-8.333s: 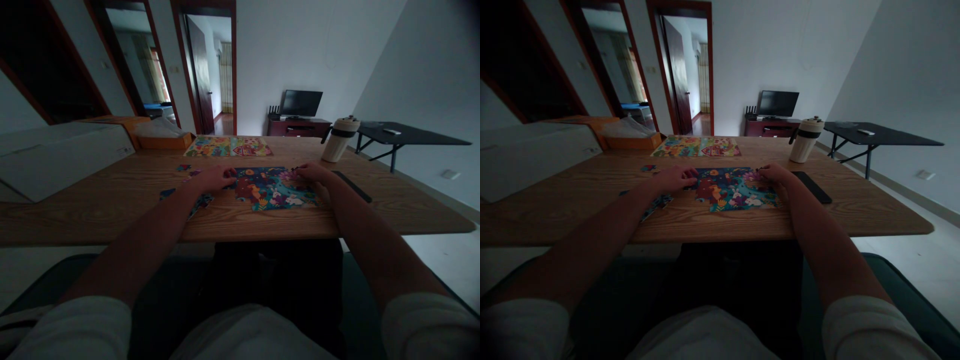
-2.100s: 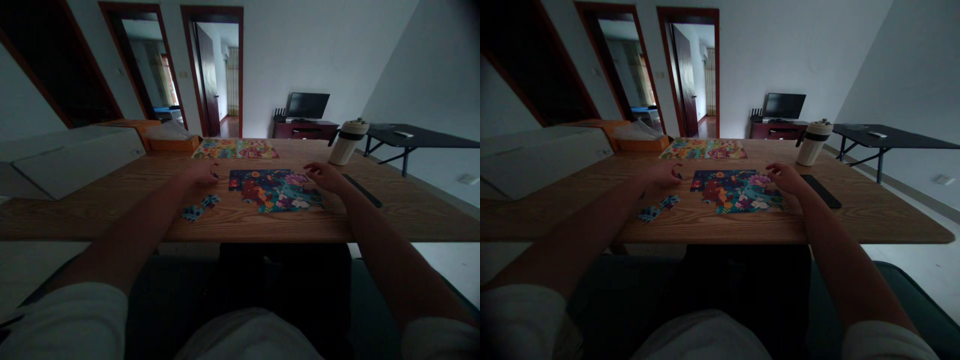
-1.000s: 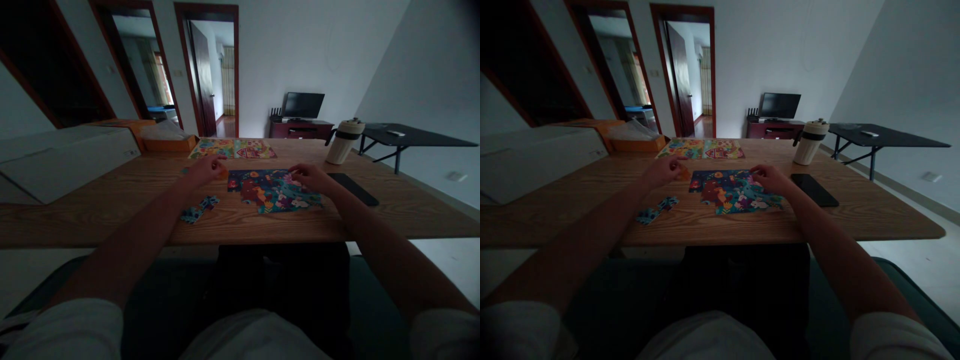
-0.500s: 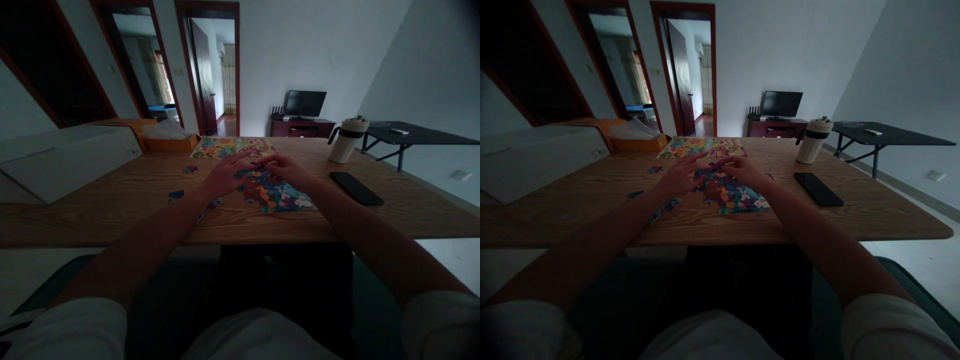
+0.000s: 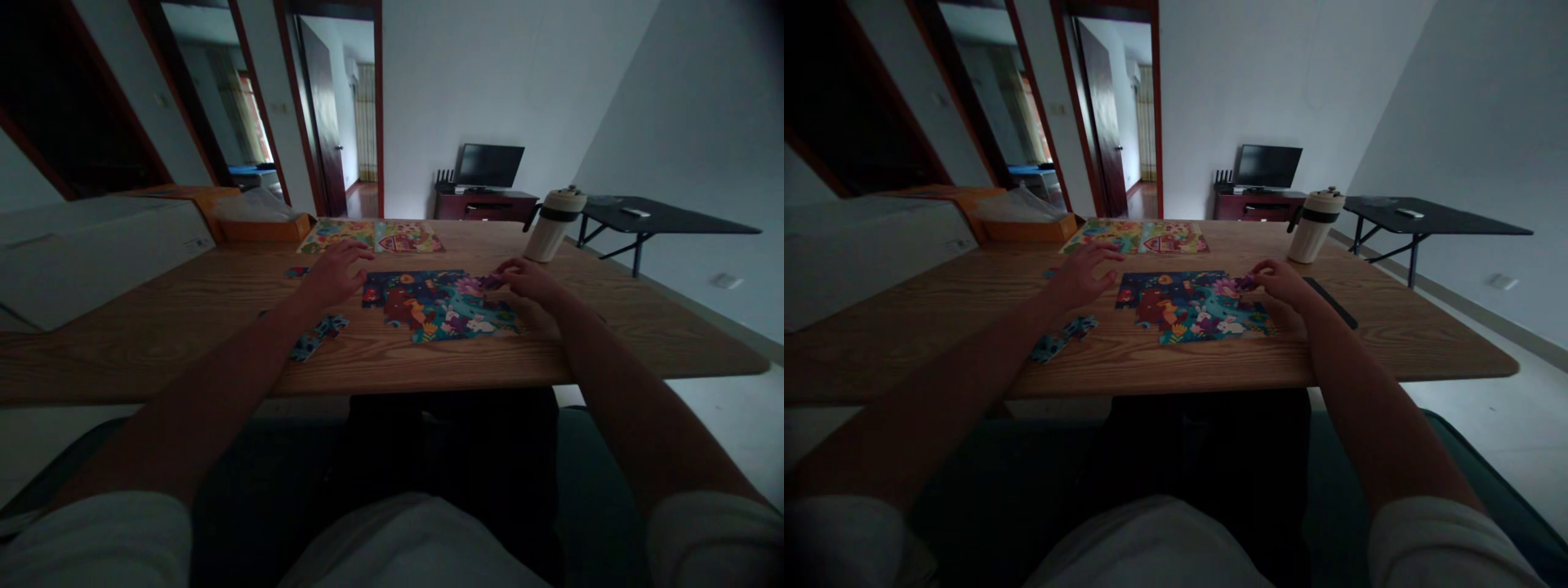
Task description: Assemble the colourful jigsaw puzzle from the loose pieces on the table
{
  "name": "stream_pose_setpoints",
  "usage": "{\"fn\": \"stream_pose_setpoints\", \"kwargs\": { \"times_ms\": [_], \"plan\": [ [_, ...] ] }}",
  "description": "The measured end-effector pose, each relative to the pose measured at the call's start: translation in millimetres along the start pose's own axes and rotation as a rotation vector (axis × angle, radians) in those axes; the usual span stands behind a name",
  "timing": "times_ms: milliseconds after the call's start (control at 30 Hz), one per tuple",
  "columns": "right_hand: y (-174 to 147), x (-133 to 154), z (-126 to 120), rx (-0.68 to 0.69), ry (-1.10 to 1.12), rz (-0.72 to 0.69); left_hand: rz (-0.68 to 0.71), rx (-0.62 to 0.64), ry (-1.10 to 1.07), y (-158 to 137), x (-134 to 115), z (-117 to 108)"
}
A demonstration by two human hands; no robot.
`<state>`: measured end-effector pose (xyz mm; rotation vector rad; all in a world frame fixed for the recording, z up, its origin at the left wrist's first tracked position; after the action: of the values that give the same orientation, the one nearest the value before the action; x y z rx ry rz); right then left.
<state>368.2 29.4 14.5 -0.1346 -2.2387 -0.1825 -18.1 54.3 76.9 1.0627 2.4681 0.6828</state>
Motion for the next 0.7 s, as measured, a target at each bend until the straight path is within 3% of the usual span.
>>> {"fn": "stream_pose_setpoints", "kwargs": {
  "times_ms": [133,300,500,700],
  "plan": [
    [1,6,3,0.071,-0.127,-0.069,0.014,-0.005,-0.006,-3,2,-2],
    [9,-5,9,0.134,-0.2,-0.042,-0.004,0.008,-0.003,-4,7,-3],
    [18,-20,9,0.088,-0.303,-0.047,-0.028,0.029,-0.005,-3,8,-1],
    [16,-10,11,0.104,-0.292,-0.102,0.001,0.008,-0.01,-4,9,-2]
  ]
}}
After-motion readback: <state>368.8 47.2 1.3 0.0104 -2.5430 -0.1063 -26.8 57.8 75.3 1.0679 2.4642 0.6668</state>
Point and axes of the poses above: each hand's wrist, its own y-axis towards the middle knuckle, its own z-axis out of the palm, x = y × z, the point moved 9 cm from there along y, towards the middle knuckle, and after that the axes turned 4 degrees about x, right-handed, at the moved point
